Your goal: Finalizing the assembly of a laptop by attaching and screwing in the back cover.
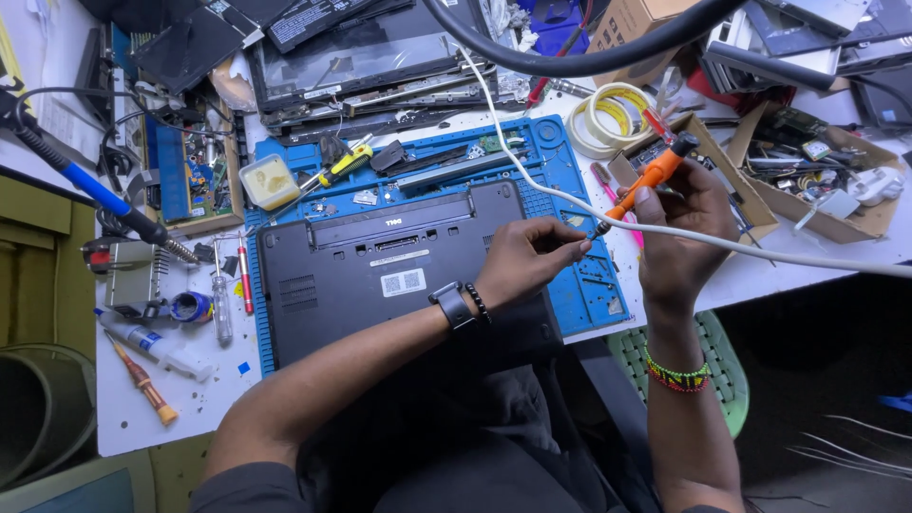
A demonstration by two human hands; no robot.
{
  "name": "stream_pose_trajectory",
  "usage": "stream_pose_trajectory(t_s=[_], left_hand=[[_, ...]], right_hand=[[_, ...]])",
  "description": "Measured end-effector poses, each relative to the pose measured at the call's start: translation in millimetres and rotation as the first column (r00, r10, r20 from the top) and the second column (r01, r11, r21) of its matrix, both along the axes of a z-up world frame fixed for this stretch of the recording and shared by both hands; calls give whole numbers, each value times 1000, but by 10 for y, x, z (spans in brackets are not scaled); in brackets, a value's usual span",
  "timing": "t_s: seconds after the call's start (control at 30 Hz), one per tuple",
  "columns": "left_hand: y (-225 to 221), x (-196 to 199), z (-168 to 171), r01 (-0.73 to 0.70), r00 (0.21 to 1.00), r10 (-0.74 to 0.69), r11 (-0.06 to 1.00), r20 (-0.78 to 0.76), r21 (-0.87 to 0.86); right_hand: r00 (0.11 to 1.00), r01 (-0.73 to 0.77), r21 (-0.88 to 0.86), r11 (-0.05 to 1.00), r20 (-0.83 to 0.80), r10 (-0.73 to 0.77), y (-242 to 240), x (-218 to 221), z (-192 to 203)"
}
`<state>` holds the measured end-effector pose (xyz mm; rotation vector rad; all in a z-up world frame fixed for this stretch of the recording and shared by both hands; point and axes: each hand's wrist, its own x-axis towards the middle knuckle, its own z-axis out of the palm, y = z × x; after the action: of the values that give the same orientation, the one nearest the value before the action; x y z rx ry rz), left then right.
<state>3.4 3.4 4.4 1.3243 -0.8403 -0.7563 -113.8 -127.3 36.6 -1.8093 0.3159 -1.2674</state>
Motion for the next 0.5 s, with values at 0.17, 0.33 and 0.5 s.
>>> stream_pose_trajectory(t_s=[0.17,0.33,0.5], left_hand=[[-65,58,-192,42,989,-59,991,138,124],[-119,35,-206,24,948,-91,976,305,215],[-168,61,-248,-9,935,-70,975,348,222]], right_hand=[[1000,-11,-1,1000,19,11,-24,1,38],[1000,2,3,1000,13,-2,-49,-13,30],[1000,-9,25,1000,23,8,-58,7,3]])
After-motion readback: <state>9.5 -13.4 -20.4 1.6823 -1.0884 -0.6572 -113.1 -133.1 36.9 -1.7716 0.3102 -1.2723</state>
